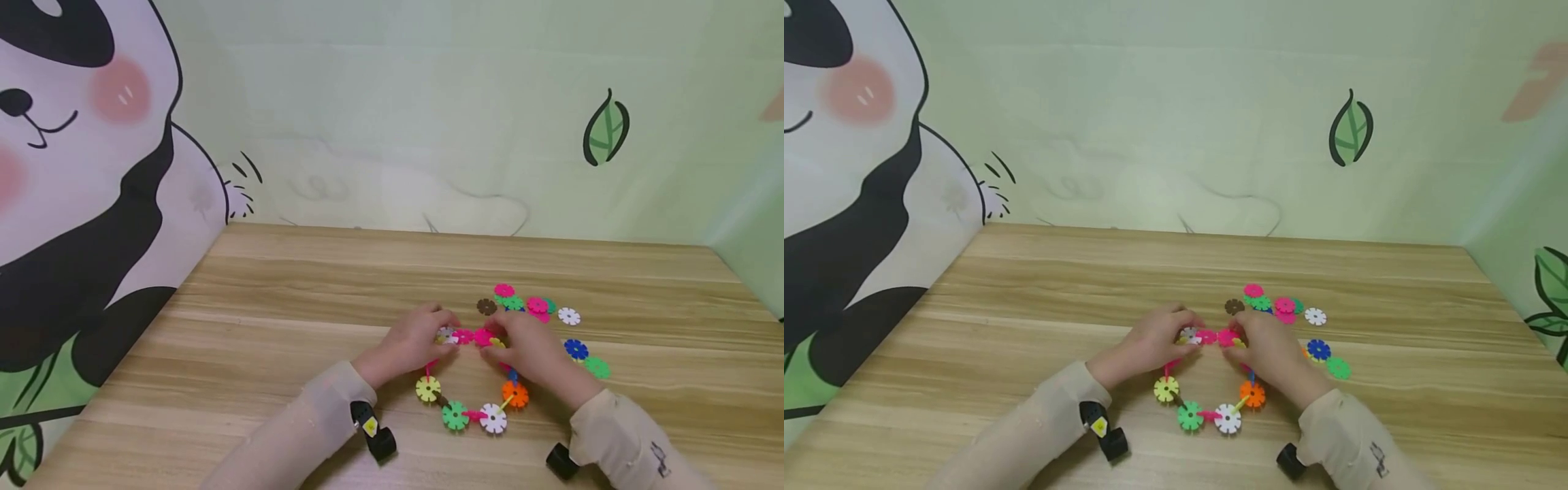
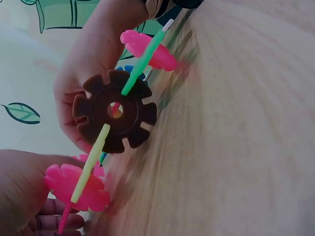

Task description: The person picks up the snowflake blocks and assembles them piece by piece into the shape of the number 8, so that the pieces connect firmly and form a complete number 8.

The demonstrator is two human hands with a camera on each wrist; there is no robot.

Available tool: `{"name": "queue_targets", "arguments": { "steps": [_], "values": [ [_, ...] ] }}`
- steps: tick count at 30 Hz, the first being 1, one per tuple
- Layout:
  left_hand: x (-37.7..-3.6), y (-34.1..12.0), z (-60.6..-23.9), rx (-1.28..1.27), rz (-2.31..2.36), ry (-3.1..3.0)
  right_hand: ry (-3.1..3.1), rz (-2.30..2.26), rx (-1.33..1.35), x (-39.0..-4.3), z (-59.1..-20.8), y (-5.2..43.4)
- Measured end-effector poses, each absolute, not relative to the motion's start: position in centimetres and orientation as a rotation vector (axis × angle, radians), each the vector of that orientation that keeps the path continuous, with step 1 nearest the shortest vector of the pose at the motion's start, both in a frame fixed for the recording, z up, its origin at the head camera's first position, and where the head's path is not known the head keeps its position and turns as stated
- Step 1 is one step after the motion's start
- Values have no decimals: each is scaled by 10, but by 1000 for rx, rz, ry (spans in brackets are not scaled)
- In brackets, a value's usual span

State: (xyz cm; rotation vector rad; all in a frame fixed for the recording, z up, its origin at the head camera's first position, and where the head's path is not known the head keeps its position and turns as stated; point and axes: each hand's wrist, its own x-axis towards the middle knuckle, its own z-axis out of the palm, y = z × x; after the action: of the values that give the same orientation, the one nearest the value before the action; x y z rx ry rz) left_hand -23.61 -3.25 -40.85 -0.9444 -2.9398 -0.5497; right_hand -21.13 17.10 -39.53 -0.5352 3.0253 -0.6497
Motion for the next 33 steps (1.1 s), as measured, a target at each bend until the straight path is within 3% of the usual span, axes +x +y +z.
{"name": "queue_targets", "arguments": {
  "steps": [33],
  "values": [
    [-236, -31, -414, -1050, -599, -2728, 2977, -768, -637, -214, -400, 172]
  ]
}}
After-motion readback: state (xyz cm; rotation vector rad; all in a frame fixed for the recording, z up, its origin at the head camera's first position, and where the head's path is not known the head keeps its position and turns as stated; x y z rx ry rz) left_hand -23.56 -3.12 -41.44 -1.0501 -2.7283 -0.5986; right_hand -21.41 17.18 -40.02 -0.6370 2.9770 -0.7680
